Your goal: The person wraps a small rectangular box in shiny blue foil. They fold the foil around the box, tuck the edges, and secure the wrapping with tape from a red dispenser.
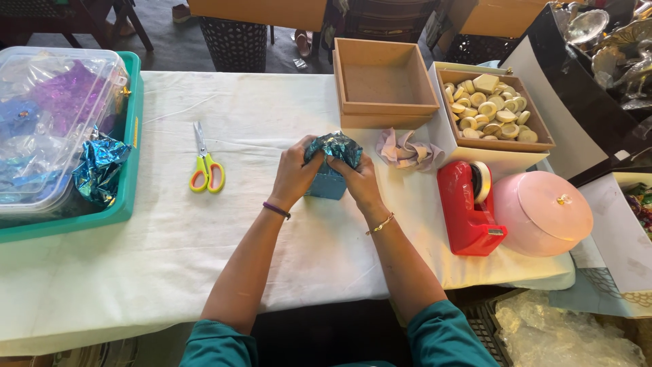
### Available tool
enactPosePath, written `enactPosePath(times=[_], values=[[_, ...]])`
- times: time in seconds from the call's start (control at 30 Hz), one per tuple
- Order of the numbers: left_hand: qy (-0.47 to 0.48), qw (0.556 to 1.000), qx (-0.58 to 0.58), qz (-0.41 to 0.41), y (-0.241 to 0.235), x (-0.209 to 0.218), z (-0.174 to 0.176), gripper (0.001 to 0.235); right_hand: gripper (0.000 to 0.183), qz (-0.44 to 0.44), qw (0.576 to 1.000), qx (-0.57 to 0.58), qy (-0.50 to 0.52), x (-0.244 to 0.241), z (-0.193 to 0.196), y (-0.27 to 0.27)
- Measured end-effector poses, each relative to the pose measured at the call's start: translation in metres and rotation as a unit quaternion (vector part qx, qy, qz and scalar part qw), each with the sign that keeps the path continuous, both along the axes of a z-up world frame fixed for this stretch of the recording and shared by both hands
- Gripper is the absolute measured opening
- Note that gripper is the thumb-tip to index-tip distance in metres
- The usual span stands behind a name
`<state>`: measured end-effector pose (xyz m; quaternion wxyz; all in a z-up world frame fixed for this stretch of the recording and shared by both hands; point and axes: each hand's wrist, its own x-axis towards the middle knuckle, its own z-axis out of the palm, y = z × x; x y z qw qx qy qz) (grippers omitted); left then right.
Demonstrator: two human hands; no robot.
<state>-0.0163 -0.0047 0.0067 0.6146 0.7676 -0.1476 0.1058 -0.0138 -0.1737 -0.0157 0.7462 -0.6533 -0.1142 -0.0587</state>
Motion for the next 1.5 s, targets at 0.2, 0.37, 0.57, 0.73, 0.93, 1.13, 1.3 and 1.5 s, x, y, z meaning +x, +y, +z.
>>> enactPosePath(times=[0.2, 0.37, 0.57, 0.73, 0.93, 1.13, 1.3, 1.5], values=[[-0.129, 0.989, 0.048, 0.059, 0.017, -0.006, 0.01, 0.053, 0.021, 0.004, 1.0, 0.008, -0.022, -0.002, 0.001, 0.001], [-0.05, 0.998, 0.031, 0.015, 0.028, -0.017, 0.02, 0.064, 0.023, -0.01, 1.0, -0.004, -0.01, -0.006, 0.008, 0.003], [-0.064, 0.996, 0.011, 0.067, 0.005, -0.029, 0.025, 0.048, 0.023, -0.015, 0.999, -0.021, -0.026, -0.005, 0.005, 0.001], [-0.151, 0.978, -0.004, 0.142, 0.002, -0.024, 0.02, 0.037, 0.021, -0.021, 1.0, -0.014, -0.013, -0.006, 0.005, 0.002], [-0.18, 0.97, -0.143, 0.079, 0.008, -0.03, 0.037, 0.067, 0.021, -0.02, 0.999, -0.022, -0.024, -0.004, 0.003, 0.001], [-0.04, 0.996, -0.012, 0.073, 0.0, -0.032, 0.026, 0.076, 0.02, -0.016, 0.999, -0.024, -0.033, -0.008, 0.008, 0.002], [-0.085, 0.991, -0.048, 0.093, -0.005, -0.027, 0.013, 0.065, 0.019, -0.022, 0.999, -0.025, -0.037, -0.006, 0.007, 0.002], [-0.159, 0.983, 0.036, 0.086, -0.001, -0.033, 0.023, 0.068, 0.017, -0.025, 0.999, -0.03, -0.033, -0.005, 0.002, 0.0]])
